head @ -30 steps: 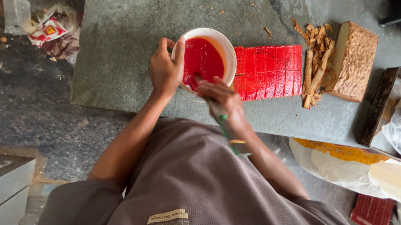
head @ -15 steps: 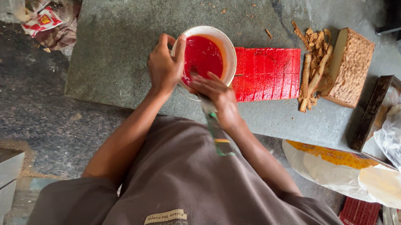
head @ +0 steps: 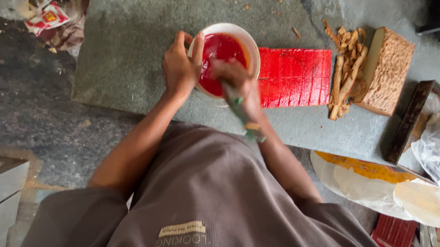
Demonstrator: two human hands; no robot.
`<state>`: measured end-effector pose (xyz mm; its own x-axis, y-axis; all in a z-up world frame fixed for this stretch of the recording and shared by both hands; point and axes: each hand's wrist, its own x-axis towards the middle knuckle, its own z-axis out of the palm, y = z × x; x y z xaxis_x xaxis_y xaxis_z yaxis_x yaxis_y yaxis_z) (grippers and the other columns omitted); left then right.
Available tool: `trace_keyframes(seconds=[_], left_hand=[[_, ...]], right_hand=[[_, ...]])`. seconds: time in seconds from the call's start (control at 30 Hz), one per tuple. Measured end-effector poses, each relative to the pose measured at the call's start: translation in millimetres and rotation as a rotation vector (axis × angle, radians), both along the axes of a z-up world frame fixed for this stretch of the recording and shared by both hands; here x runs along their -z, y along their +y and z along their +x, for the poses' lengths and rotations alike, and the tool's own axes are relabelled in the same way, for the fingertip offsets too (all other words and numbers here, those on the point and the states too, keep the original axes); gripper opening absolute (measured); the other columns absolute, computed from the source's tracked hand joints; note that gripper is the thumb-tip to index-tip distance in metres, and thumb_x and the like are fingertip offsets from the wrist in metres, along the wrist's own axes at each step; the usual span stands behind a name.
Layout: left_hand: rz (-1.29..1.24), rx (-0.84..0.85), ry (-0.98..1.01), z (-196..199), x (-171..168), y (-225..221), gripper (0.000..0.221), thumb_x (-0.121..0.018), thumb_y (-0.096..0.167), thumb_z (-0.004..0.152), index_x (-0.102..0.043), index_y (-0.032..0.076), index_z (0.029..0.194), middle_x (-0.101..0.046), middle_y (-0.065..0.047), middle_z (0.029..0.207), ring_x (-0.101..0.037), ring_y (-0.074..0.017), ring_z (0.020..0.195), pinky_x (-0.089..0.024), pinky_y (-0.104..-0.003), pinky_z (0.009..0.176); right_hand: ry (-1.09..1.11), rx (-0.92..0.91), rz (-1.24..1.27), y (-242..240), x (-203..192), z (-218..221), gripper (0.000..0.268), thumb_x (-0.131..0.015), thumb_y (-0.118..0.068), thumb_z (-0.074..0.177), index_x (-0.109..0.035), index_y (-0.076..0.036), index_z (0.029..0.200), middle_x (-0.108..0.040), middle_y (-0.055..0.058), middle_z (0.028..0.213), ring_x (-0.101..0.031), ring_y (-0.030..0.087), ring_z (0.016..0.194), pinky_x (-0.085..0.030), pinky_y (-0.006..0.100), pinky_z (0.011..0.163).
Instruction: The person pours a white liquid from a metal scoop into a bowl, adds red food coloring from a jar and a dark liquid from a bottle, then mixes the ingredients by hand and with a knife before dipping rectangular slices of a cake-like product into the red mixture.
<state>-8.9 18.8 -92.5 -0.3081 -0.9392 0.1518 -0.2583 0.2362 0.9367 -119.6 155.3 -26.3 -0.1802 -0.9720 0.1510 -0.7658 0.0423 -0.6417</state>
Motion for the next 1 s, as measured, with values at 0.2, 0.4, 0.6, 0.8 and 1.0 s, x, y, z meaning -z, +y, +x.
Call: trace_keyframes(seconds=[0.2,0.4,0.6,0.8,1.0], left_hand=[[0.059,0.024,-0.012,2.6,-5.9,-0.1,0.043,-0.059,0.043,0.105,-0.061,0.001,0.096,-0.07,-0.021,0.081,-0.071,-0.0401,0.075,-0.052,-0.05,0.068],[0.047,0.013,-0.022,-0.3,-2.3,-1.2,0.042,-0.059,0.042,0.105,-0.061,0.002,0.097,-0.071,-0.021,0.083,-0.072,-0.0407,0.076,-0.052,-0.05,0.068],[0.033,0.008,-0.025,0.2,-6.4,-1.1,0.041,-0.061,0.042,0.105,-0.061,0.002,0.097,-0.071,-0.022,0.082,-0.072,-0.0407,0.077,-0.052,-0.05,0.068],[0.161,0.045,0.008,2.9,-12.4,-1.1,0.041,-0.059,0.043,0.103,-0.06,0.002,0.095,-0.07,-0.02,0.077,-0.073,-0.0337,0.07,-0.053,-0.047,0.064],[0.06,0.022,-0.008,-0.5,-1.3,-1.3,0.041,-0.06,0.042,0.106,-0.061,0.002,0.096,-0.071,-0.02,0.081,-0.072,-0.0356,0.074,-0.053,-0.047,0.066]], right_hand=[[0.021,0.087,0.022,25.9,-0.4,-9.1,0.01,-0.068,-0.002,0.106,-0.076,-0.006,0.11,-0.075,0.01,0.12,-0.073,0.025,0.12,-0.052,0.042,0.112],[0.189,-0.164,-0.155,-6.2,-6.9,-1.0,0.022,-0.065,0.008,0.082,-0.073,0.001,0.101,-0.076,0.018,0.122,-0.07,0.033,0.122,-0.048,0.052,0.116],[0.04,0.111,0.005,27.6,0.9,-15.5,0.008,-0.072,-0.004,0.1,-0.076,-0.007,0.106,-0.077,0.012,0.119,-0.073,0.027,0.119,-0.056,0.044,0.112],[0.012,-0.132,-0.055,9.4,5.8,7.2,0.03,-0.074,-0.004,0.091,-0.075,-0.001,0.12,-0.072,0.014,0.13,-0.067,0.031,0.127,-0.048,0.055,0.115],[0.306,-0.109,-0.181,-26.4,-2.7,-20.4,0.02,-0.07,0.004,0.09,-0.075,-0.004,0.108,-0.076,0.011,0.121,-0.074,0.027,0.119,-0.055,0.05,0.114]])
